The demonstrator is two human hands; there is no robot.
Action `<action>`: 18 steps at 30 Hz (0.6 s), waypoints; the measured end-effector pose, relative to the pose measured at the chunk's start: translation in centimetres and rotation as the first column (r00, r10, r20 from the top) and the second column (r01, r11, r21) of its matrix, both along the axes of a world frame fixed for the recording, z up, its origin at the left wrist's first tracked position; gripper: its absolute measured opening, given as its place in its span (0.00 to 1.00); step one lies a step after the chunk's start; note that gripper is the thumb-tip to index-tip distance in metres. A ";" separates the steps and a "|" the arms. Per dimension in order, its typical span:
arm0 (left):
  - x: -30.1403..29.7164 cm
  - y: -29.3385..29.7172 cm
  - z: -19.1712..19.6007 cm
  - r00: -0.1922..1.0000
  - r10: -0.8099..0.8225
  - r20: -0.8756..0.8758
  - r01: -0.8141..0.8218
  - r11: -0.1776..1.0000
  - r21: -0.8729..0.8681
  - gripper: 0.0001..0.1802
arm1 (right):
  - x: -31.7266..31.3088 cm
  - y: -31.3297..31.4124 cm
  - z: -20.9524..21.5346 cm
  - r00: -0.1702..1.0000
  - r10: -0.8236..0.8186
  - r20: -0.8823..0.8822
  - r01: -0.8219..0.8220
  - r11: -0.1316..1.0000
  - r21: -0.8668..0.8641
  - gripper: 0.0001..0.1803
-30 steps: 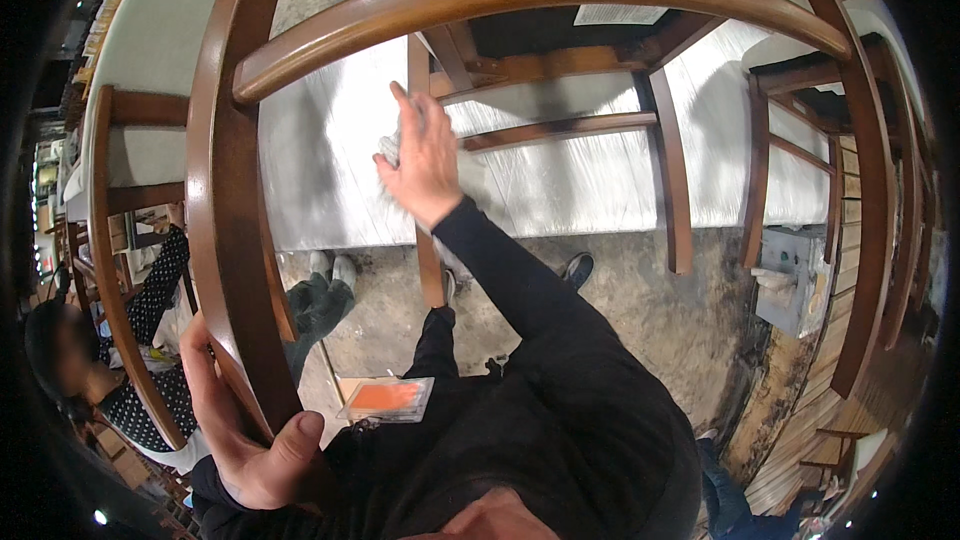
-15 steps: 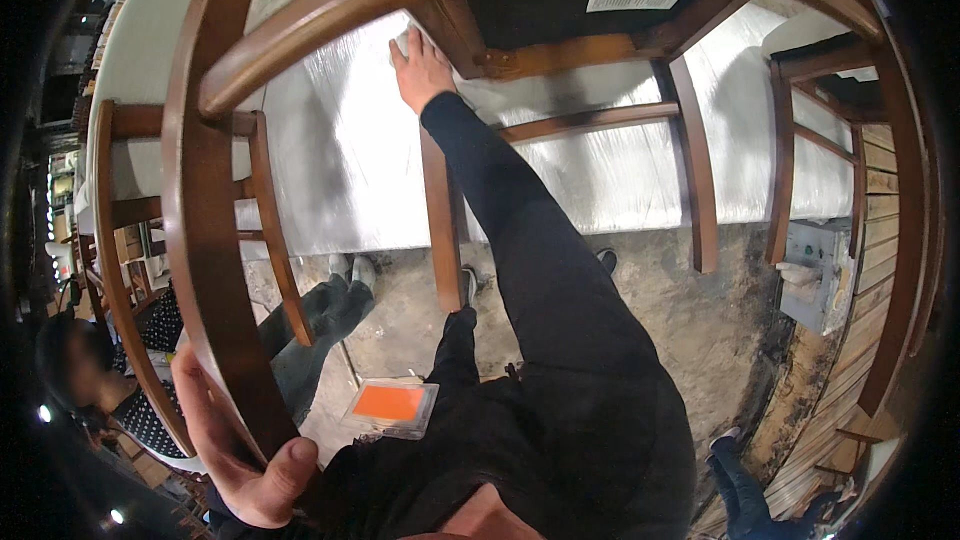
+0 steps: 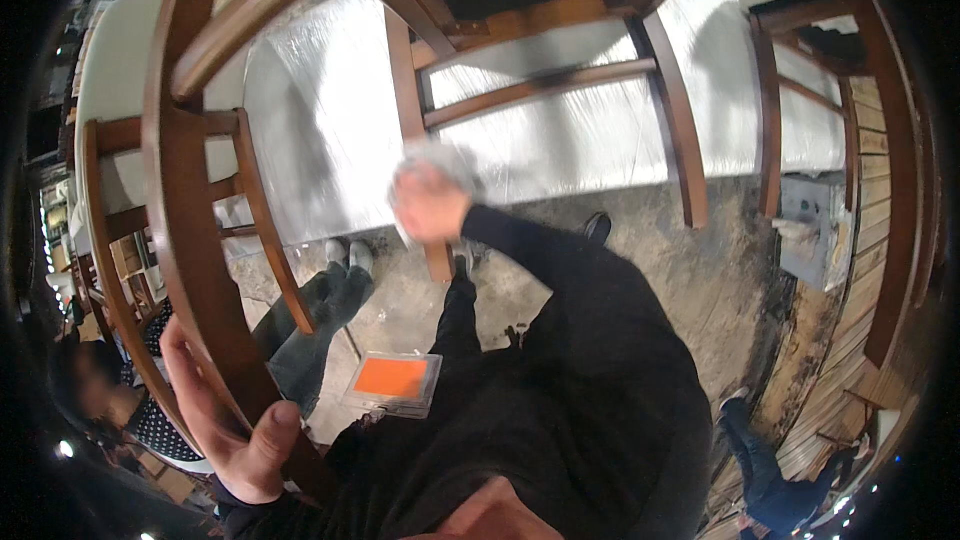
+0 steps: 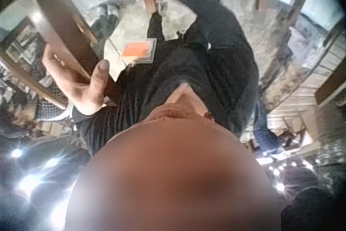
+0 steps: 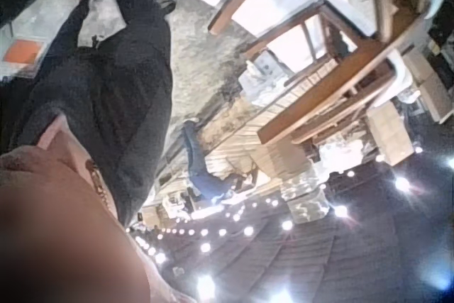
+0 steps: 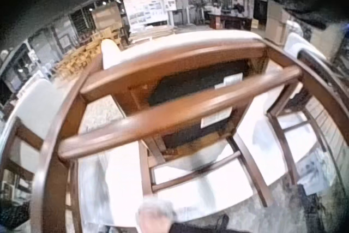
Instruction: The person wipes the wooden frame of a dining chair with a cloth, focusing on the backrest and legs. They lift and reposition the chair multiple times to access different areas while continuing to wipe the surfaces.
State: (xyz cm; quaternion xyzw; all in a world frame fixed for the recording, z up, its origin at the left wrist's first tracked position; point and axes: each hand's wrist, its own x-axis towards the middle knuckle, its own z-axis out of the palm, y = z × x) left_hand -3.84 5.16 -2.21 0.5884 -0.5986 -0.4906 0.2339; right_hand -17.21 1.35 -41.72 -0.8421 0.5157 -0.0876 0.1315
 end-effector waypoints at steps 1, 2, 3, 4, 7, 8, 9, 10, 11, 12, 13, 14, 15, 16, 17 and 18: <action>0.2 0.0 0.0 1.000 -0.010 0.015 0.010 1.000 -0.026 0.59 | -1.6 -3.0 -0.5 0.983 -0.144 0.115 0.179 0.895 -0.408 0.16; 0.3 0.0 0.0 0.997 0.001 0.078 0.003 0.999 -0.046 0.60 | -3.7 -7.0 -0.9 0.985 -0.162 0.065 0.175 0.900 -0.399 0.16; 0.5 0.1 -0.1 0.996 0.027 0.081 -0.019 0.995 -0.100 0.61 | -5.2 -10.4 -0.9 0.974 -0.220 0.049 0.220 0.883 -0.414 0.15; 0.6 0.2 -0.1 0.996 0.050 0.079 -0.037 0.987 -0.154 0.62 | -6.5 -13.2 -0.7 0.970 -0.244 0.020 0.232 0.892 -0.389 0.16; 0.7 -0.1 -0.2 0.992 0.018 0.124 -0.002 0.992 -0.127 0.63 | -7.5 -15.2 0.8 0.985 -0.170 0.020 0.171 0.973 -0.157 0.19; 0.8 -0.4 -0.1 0.988 0.030 0.150 -0.011 0.992 -0.123 0.63 | -6.4 -13.5 1.5 0.980 -0.200 0.019 0.201 0.970 -0.136 0.21; 0.7 -0.3 -0.2 0.983 0.059 0.173 -0.035 0.990 -0.140 0.63 | -5.1 -10.7 1.9 0.996 -0.083 -0.005 0.083 0.992 -0.091 0.22; 0.7 -0.5 0.0 0.981 0.024 0.190 -0.002 0.993 -0.119 0.61 | -3.4 -7.1 2.1 0.999 -0.026 -0.043 0.022 0.996 -0.089 0.23; 0.6 -0.7 0.0 0.975 0.004 0.223 0.018 0.995 -0.098 0.60 | -0.7 -3.0 2.3 1.000 -0.001 0.005 0.001 0.998 -0.055 0.21; 0.6 -0.7 0.2 0.966 0.001 0.259 0.022 0.996 -0.088 0.58 | 1.7 0.9 2.3 1.000 -0.001 -0.018 0.002 0.999 0.041 0.19; 0.5 -0.8 0.1 0.974 -0.022 0.227 0.050 0.991 -0.121 0.58 | 3.1 5.1 2.1 0.979 0.007 0.204 -0.013 0.999 0.030 0.15; 0.4 -0.8 0.2 0.975 -0.037 0.219 0.062 0.992 -0.109 0.58 | 4.6 8.1 2.0 0.959 0.081 0.270 -0.097 0.994 0.048 0.15; 0.4 -0.7 0.1 0.974 -0.041 0.224 0.064 0.993 -0.095 0.58 | 5.4 9.7 1.7 0.887 0.125 0.444 -0.130 0.991 -0.020 0.14; 0.4 -0.6 0.2 0.970 -0.041 0.240 0.061 0.995 -0.075 0.58 | 5.6 10.3 1.4 0.915 0.103 0.390 -0.082 0.994 -0.070 0.14; 0.4 -0.5 0.2 0.969 -0.046 0.243 0.069 0.994 -0.089 0.58 | 5.0 9.3 1.1 0.944 0.078 0.320 -0.053 0.995 -0.084 0.13; 0.3 -0.5 0.2 0.973 -0.035 0.228 0.055 0.995 -0.083 0.58 | 3.9 7.7 0.9 0.974 0.071 0.213 -0.073 0.997 0.001 0.12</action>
